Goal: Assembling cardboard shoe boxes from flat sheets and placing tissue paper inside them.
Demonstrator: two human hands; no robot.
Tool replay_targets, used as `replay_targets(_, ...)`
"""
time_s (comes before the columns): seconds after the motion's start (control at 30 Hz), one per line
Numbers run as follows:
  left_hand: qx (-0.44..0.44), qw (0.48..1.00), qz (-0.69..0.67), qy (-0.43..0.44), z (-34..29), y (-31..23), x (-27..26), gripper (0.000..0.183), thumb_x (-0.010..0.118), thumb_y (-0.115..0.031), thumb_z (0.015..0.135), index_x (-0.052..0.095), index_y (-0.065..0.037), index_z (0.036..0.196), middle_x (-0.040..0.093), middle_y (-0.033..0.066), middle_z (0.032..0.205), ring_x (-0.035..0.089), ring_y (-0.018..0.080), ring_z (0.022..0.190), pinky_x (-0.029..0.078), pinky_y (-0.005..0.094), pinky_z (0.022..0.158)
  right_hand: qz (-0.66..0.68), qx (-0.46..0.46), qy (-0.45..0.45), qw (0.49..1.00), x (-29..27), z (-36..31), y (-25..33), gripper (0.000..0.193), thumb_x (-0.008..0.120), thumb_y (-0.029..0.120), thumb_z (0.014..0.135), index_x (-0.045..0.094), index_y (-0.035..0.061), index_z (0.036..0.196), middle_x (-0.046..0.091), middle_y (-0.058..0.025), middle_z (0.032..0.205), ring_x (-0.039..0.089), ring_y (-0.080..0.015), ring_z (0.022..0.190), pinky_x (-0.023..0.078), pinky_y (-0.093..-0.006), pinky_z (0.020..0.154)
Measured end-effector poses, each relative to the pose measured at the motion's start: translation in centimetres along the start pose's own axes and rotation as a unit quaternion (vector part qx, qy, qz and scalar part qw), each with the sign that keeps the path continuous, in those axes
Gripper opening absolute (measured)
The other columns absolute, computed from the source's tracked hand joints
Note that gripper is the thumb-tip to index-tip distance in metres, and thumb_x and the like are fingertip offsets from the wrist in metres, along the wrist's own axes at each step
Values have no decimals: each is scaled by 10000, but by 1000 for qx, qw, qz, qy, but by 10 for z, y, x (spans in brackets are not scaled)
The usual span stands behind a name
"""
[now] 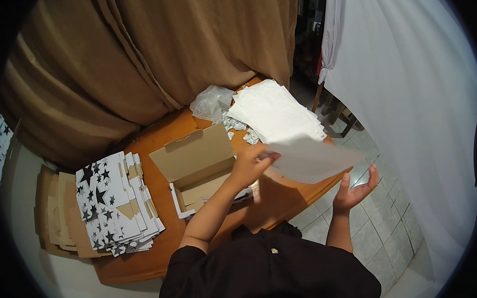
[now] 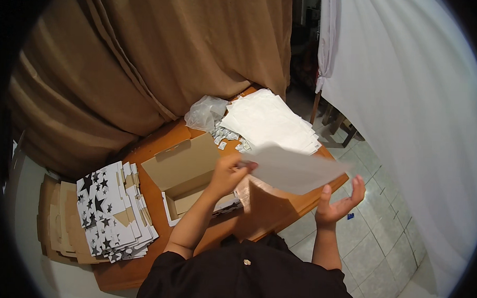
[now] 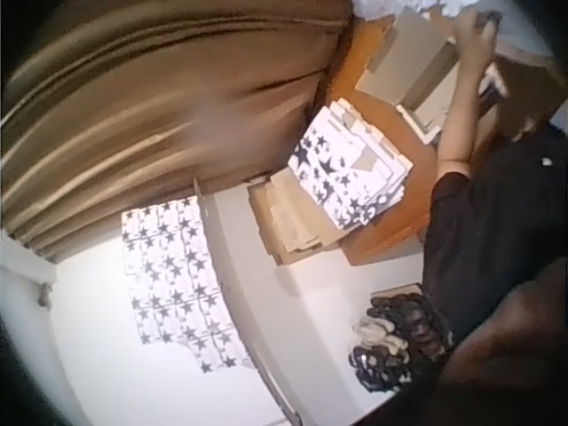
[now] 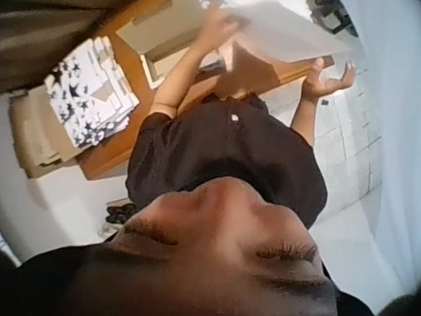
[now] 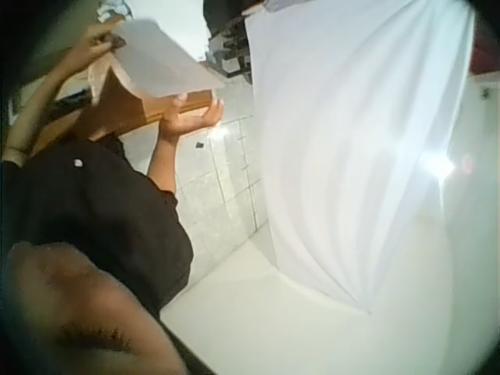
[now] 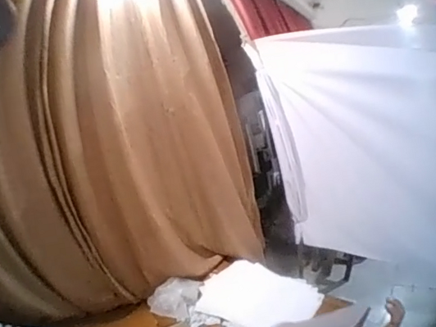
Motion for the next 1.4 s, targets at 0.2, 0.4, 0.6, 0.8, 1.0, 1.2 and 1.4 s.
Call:
replay_targets(0.2, -110, 955, -179, -210, -30, -20, -82, 229, 672, -190, 857, 626, 17, 944, 645, 37, 851, 576, 88, 723, 466, 225, 633, 297, 267, 234, 886, 73, -38, -12, 732, 712, 275, 772, 338, -1, 1338, 413, -133, 1299, 351, -234, 1245, 266, -357, 1045)
replay_targets(0.4, -103, 933, -97, -330, -80, -29, -140, 250, 666, -188, 861, 614, 37, 957, 642, 61, 913, 566, 89, 802, 453, 223, 700, 434, 358, 501, 657, 126, -91, 47, 401, 676, 166, 829, 547, -32, 1152, 611, -91, 1053, 561, -152, 967, 428, -283, 871)
replay_targets(0.6, -181, 897, 10, -404, -128, -7, -186, 253, 660, -183, 859, 609, 41, 965, 642, 58, 888, 550, 95, 790, 435, 235, 720, 480, 412, 503, 589, 151, -137, 90, 223, 653, 166, 852, 612, -20, 968, 638, -53, 910, 596, -118, 764, 480, -246, 680)
replay_targets(0.8, -273, 873, 131, -383, -157, 69, -190, 268, 676, -168, 823, 591, 36, 974, 634, 84, 840, 582, 167, 787, 451, 280, 731, 146, 76, 508, 845, 159, -172, 85, 278, 667, 301, 793, 627, 47, 687, 593, -51, 916, 496, -270, 942, 199, -548, 968)
replay_targets(1.0, -34, 794, 510, -328, -158, 72, -138, 486, 657, -159, 790, 499, -64, 1239, 480, 165, 1247, 438, 326, 1182, 331, 489, 991, 42, 69, 521, 850, 152, -191, 70, 269, 662, 318, 779, 624, 70, 685, 558, -78, 1011, 386, -285, 1090, 162, -516, 916)
replay_targets(1.2, -101, 862, 438, 233, -158, 119, -77, 508, 381, -391, 946, 338, -189, 1411, 247, 146, 1481, 232, 332, 1363, 233, 536, 1060, 56, 74, 473, 876, 149, -197, 73, 252, 644, 273, 787, 569, 90, 943, 474, -125, 1124, 341, -310, 1127, 160, -487, 937)
replay_targets(1.4, -167, 859, 377, 306, -153, 157, -81, 548, 326, -427, 959, 257, -173, 1441, 230, 147, 1488, 203, 327, 1374, 236, 539, 1058, 61, 105, 424, 898, 159, -186, 48, 318, 594, 251, 826, 524, 86, 1088, 426, -146, 1213, 316, -319, 1165, 152, -460, 972)
Point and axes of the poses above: each hand's wrist, its own z-axis towards the middle knuckle, its own x-axis out of the palm, y = z × x, the point moved 4 cm from there along z, towards the middle knuckle
